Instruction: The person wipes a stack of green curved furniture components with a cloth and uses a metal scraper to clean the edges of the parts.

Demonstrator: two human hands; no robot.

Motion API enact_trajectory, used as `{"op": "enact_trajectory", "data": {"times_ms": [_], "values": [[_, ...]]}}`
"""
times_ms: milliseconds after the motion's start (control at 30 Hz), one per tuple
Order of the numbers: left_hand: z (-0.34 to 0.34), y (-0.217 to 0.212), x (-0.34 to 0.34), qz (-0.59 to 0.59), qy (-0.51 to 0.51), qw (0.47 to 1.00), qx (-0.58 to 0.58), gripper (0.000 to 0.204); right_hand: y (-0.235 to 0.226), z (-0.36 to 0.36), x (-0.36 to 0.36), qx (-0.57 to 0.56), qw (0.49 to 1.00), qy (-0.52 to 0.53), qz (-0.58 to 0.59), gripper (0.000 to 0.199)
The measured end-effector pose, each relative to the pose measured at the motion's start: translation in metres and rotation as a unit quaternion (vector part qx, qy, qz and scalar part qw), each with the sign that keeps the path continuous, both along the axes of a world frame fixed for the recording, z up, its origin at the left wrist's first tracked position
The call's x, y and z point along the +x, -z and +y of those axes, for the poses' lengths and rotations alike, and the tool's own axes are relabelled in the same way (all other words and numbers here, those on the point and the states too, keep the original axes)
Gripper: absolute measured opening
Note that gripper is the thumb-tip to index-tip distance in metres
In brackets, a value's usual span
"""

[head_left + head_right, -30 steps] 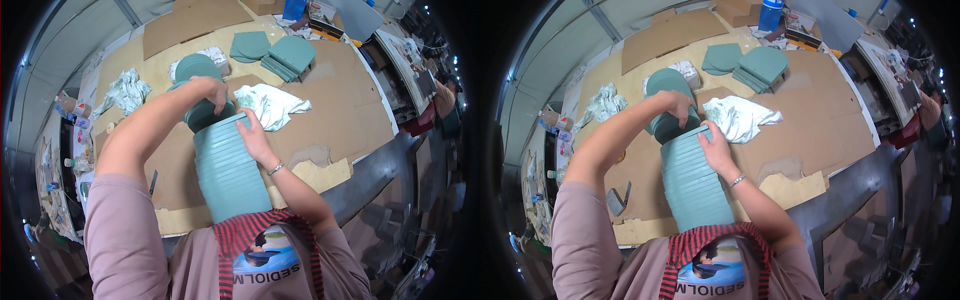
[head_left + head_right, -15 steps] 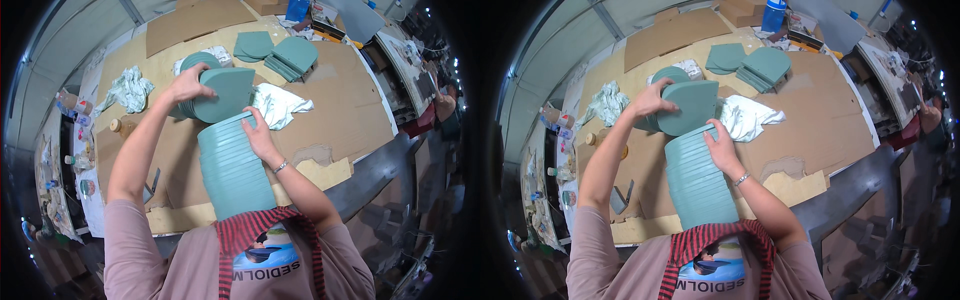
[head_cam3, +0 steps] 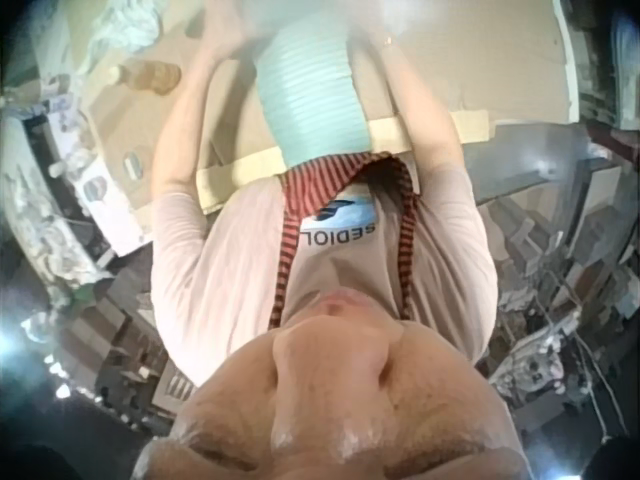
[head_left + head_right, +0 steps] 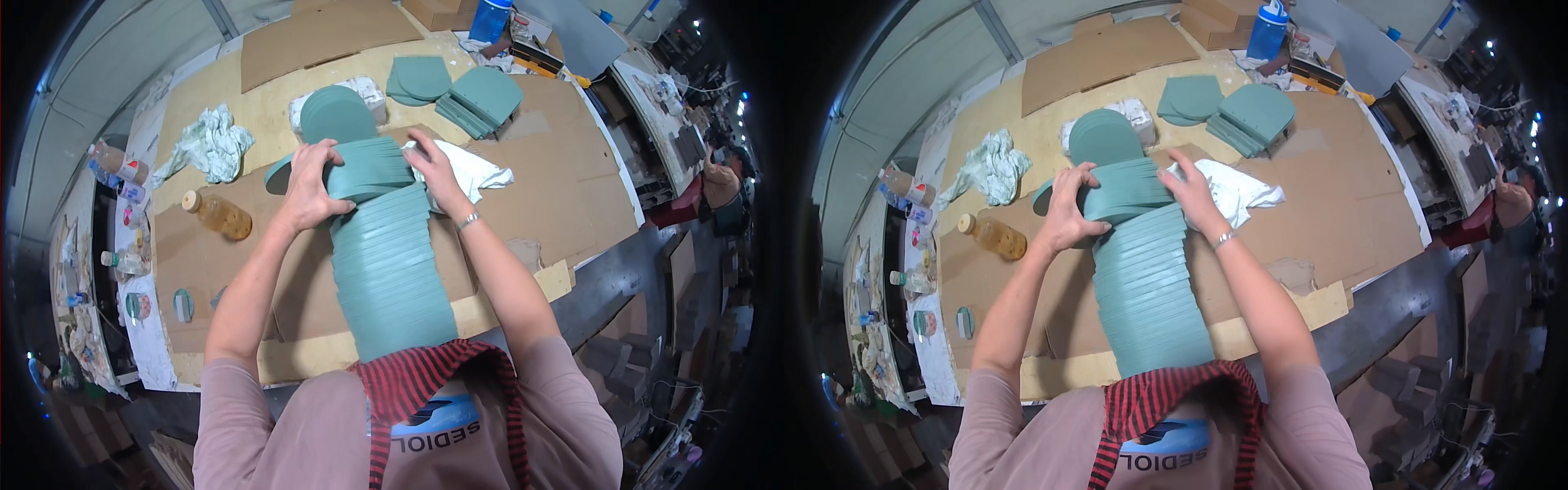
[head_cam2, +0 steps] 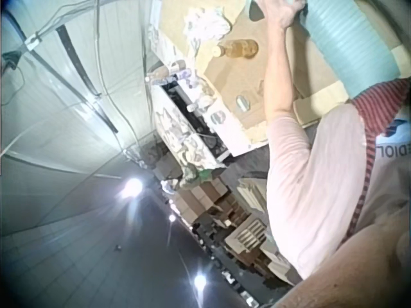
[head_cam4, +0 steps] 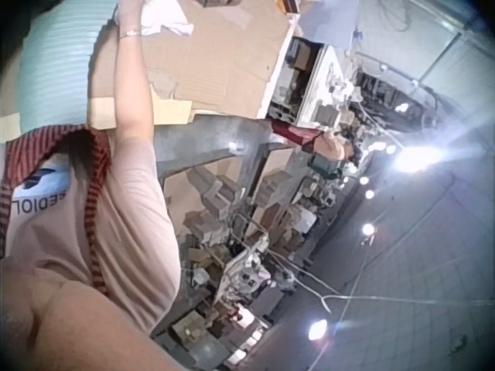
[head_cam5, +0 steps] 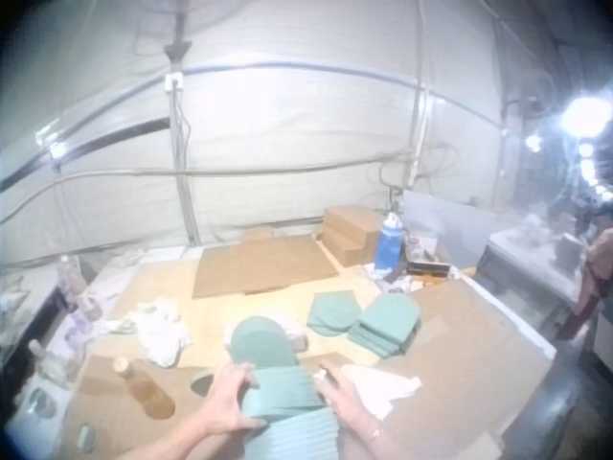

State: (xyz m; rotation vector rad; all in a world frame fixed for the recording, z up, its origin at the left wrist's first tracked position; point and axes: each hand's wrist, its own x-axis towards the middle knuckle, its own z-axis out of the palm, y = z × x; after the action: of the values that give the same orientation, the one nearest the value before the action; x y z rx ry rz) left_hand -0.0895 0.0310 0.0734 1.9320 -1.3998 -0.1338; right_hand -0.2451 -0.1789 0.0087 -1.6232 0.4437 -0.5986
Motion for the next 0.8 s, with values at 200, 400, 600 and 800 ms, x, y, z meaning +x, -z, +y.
{"op": "enact_trajectory", "data": {"times_ms": [200, 400, 600, 800], "values": [[-0.008, -0.001, -0.002, 0.004, -0.006, 1.000, -0.026, 0.070, -0.003, 0.004, 0.023, 0.367, 0.918, -0.141, -0.046, 0.051], [-0.012, 0.007, -0.006, 0.035, -0.003, 0.998, -0.049, 0.070, -0.002, 0.003, 0.023, 0.282, 0.956, -0.066, -0.041, 0.045], [-0.005, 0.016, -0.013, -0.025, 0.004, 0.995, -0.094, 0.081, -0.044, 0.014, 0.017, 0.044, 0.998, -0.029, 0.019, 0.040], [-0.001, 0.004, 0.024, -0.136, 0.004, 0.989, -0.061, 0.062, -0.019, 0.011, 0.026, -0.062, 0.992, -0.049, 0.095, 0.043]]}}
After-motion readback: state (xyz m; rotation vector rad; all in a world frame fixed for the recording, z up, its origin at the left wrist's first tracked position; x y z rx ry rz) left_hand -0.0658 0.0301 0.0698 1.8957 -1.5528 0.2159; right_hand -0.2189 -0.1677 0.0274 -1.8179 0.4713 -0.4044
